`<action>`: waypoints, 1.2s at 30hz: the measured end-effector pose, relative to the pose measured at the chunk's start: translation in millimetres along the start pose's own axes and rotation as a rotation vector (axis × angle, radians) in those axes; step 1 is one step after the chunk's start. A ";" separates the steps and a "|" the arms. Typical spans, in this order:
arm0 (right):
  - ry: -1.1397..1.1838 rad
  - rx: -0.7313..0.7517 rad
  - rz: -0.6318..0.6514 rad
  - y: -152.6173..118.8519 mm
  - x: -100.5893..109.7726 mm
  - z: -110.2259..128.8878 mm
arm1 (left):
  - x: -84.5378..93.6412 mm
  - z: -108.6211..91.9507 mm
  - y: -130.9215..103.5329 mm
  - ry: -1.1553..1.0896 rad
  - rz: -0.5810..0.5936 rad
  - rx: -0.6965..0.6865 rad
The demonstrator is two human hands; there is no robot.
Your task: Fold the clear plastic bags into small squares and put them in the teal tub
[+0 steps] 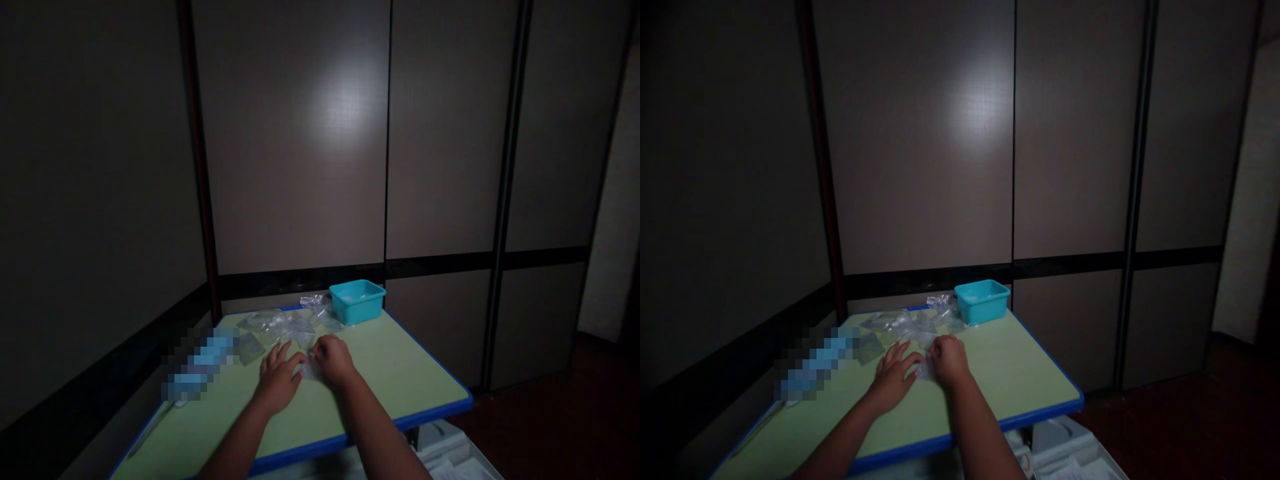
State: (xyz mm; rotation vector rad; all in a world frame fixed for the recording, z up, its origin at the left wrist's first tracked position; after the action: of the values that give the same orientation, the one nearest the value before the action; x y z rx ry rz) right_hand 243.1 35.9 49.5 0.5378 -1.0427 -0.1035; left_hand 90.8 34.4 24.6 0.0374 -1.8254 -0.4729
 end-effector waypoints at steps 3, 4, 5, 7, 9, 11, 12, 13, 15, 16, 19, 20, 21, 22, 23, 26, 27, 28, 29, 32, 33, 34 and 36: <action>-0.018 -0.020 0.019 -0.6 1.4 -2.3 | 0.7 0.3 -0.3 -0.008 0.000 0.003; -0.025 -0.027 0.024 -0.8 1.9 -2.7 | 1.0 0.5 -0.5 -0.011 -0.001 0.005; -0.031 -0.034 0.026 -1.0 2.4 -3.0 | 1.2 0.6 -0.6 -0.014 -0.005 0.006; -0.045 -0.048 0.033 -1.8 3.0 -3.1 | 1.5 0.8 -0.8 -0.019 -0.008 0.011; -0.062 -0.061 0.046 -2.5 3.2 -3.0 | 1.7 0.8 -0.9 -0.021 -0.004 0.018; -0.081 -0.071 0.050 -2.8 3.7 -3.1 | 2.1 0.5 -0.9 -0.025 0.003 0.026; -0.090 -0.075 0.049 -2.8 4.0 -3.1 | 2.4 0.4 -0.9 -0.027 0.005 0.031; -0.100 -0.077 0.048 -2.7 4.4 -3.0 | 2.8 0.4 -1.0 -0.029 0.005 0.037; -0.118 -0.076 0.047 -2.7 5.0 -2.7 | 3.5 0.7 -1.2 -0.034 0.002 0.047; -0.124 -0.073 0.046 -2.7 5.1 -2.5 | 4.0 1.0 -1.4 -0.037 -0.004 0.052; -0.132 -0.066 0.046 -3.3 3.7 -2.4 | 6.1 2.0 -1.7 -0.057 -0.025 0.063; -0.132 -0.066 0.051 -3.6 2.7 -2.8 | 7.1 2.1 -1.9 -0.065 -0.031 0.066; -0.131 -0.066 0.055 -3.9 1.6 -3.3 | 8.2 1.9 -2.0 -0.073 -0.034 0.068; -0.130 -0.068 0.058 -4.1 0.7 -3.8 | 9.3 1.4 -2.3 -0.079 -0.033 0.067; -0.129 -0.071 0.061 -4.4 0.4 -4.5 | 10.2 0.7 -2.5 -0.082 -0.029 0.066; -0.122 -0.074 0.064 -6.6 4.3 -6.2 | 11.1 -1.4 -3.0 -0.070 -0.003 0.071; -0.117 -0.068 0.063 -8.2 7.3 -6.5 | 10.6 -1.5 -2.9 -0.062 0.004 0.076; -0.109 -0.056 0.061 -10.5 10.8 -6.6 | 9.7 -1.3 -2.7 -0.055 0.008 0.080; -0.100 -0.040 0.057 -13.4 14.5 -6.5 | 8.5 -0.7 -2.2 -0.050 0.008 0.082; -0.068 0.032 0.045 -24.1 21.6 -4.8 | 3.3 2.2 -0.1 -0.036 0.005 0.077; -0.071 0.046 0.043 -27.4 21.8 -4.3 | 1.4 3.3 0.7 -0.030 0.008 0.075; -0.078 0.061 0.053 -29.9 20.3 -3.6 | -0.4 4.4 1.5 -0.021 0.014 0.077; -0.092 0.085 0.119 -32.7 12.8 -2.3 | -3.2 6.0 2.8 -0.001 0.030 0.088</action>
State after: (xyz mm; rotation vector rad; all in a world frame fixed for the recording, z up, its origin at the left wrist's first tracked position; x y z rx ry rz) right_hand 257.1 4.2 43.4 0.5505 -1.1698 0.0210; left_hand 86.8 39.7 21.2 0.0694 -1.8442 -0.3716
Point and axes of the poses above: each hand's wrist, its own y-axis towards the middle knuckle, its own x-axis out of the back of the hand, z = x × y, the point moved 4 cm from there along y, towards the middle knuckle, and after that the axes turned 5 degrees about x, right-handed, at the moved point
